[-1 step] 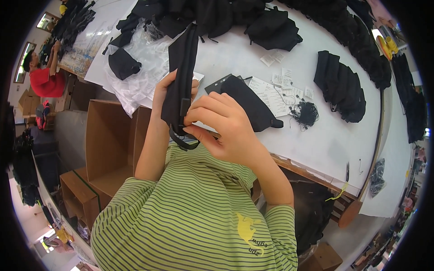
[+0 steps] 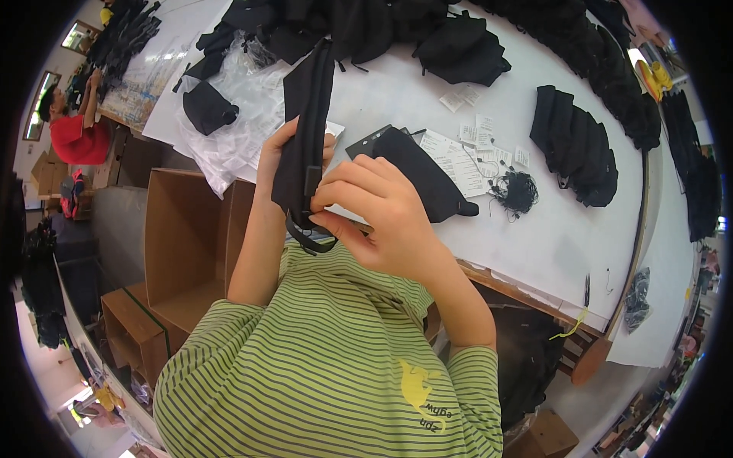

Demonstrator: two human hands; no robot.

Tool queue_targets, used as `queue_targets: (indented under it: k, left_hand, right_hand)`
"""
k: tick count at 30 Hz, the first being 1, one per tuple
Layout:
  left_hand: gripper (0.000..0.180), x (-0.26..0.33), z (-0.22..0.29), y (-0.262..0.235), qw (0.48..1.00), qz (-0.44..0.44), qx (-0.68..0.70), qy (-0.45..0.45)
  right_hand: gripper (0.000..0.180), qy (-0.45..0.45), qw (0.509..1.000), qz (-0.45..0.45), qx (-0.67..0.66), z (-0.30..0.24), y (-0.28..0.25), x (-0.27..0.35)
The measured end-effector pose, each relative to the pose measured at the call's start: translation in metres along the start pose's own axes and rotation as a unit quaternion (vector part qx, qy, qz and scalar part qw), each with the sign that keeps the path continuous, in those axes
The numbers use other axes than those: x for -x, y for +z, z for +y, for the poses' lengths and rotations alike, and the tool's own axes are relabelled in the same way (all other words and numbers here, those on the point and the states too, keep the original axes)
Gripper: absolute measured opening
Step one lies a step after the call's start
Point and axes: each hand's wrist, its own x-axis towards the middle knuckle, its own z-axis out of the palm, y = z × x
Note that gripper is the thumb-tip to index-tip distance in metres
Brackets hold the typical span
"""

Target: Inspecting black garment accessories, attaching labels, and organizing them on a workbench.

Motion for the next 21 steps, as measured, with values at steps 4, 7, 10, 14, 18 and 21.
queue_targets:
  k: [4, 7, 10, 14, 18, 21]
  left_hand:
    - [0.024, 0.001, 0.001, 0.012, 0.975, 0.133, -0.085, 0.153]
    - [0.031, -0.001, -0.009, 0.019, 0.960, 0.133, -0.082, 0.232]
    - [0.032, -0.004, -0.025, 0.013, 0.968, 0.063, -0.086, 0.226]
    - [0.033, -0.001, -0.045, 0.022, 0.985, 0.047, -0.075, 0.148]
    - [0.036, -0.001, -0.046, 0.015, 0.989, 0.035, -0.072, 0.126]
    - [0.038, 0.003, -0.051, 0.014, 0.990, 0.043, -0.073, 0.110]
  right_hand:
    - [0.014, 0.200, 0.967, 0.126, 0.097, -0.001, -0.013, 0.002]
    - [0.027, 0.236, 0.935, 0.235, 0.121, 0.000, -0.012, 0.025]
    - [0.046, 0.189, 0.961, 0.146, 0.138, -0.009, 0.013, 0.024]
    - [0.051, 0.237, 0.927, 0.170, 0.236, 0.011, 0.009, 0.026]
    - [0.047, 0.204, 0.932, 0.172, 0.248, 0.030, -0.007, 0.034]
    - [0.043, 0.220, 0.956, 0.159, 0.108, 0.030, -0.014, 0.039]
